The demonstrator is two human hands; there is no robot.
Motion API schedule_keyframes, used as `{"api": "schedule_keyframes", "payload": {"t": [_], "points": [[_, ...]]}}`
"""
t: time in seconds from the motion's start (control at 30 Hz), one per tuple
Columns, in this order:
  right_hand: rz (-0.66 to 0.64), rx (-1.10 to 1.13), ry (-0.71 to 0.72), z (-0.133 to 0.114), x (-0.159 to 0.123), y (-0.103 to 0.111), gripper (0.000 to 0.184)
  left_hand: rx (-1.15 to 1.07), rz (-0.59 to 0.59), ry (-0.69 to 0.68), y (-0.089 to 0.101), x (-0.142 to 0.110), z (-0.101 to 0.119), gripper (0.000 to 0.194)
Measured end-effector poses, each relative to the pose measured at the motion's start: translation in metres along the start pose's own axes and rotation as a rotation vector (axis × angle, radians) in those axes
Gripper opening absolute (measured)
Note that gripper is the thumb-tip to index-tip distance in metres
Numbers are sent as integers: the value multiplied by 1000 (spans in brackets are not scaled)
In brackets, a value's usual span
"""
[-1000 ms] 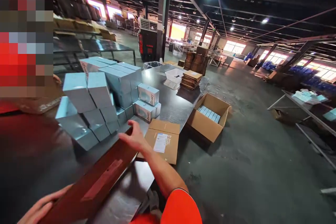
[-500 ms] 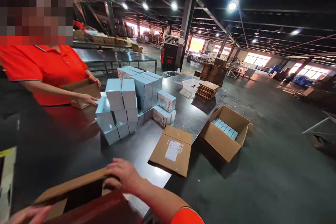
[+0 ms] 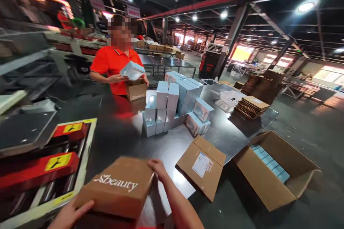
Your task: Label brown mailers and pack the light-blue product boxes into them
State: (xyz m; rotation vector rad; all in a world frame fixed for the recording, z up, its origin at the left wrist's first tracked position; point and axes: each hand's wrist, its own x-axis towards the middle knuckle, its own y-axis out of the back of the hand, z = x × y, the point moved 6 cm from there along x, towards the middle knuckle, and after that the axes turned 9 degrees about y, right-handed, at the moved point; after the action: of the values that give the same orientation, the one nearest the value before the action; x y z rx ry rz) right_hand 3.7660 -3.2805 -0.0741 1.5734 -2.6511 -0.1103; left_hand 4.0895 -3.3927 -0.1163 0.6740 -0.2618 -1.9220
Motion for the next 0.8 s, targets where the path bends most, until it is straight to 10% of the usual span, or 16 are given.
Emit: {"api": "schedule_keyframes", "payload": {"t": [0.17, 0.37, 0.43, 0.6, 0.8], "points": [[-356, -384, 579, -69, 9, -24, 26, -112, 27, -56, 29, 12, 27, 80], [-769, -770, 996, -68, -30, -79, 29, -330, 7, -5, 39, 40, 71, 101], [-626, -824, 998, -105, 8, -57, 31, -268, 32, -54, 37, 44, 72, 107], [298, -1260, 740, -246, 167, 35, 53, -239, 30, -133, 27, 46, 62, 95], [276, -1445, 429, -261, 241, 17, 64, -251, 21, -142, 22, 46, 54, 92]]}}
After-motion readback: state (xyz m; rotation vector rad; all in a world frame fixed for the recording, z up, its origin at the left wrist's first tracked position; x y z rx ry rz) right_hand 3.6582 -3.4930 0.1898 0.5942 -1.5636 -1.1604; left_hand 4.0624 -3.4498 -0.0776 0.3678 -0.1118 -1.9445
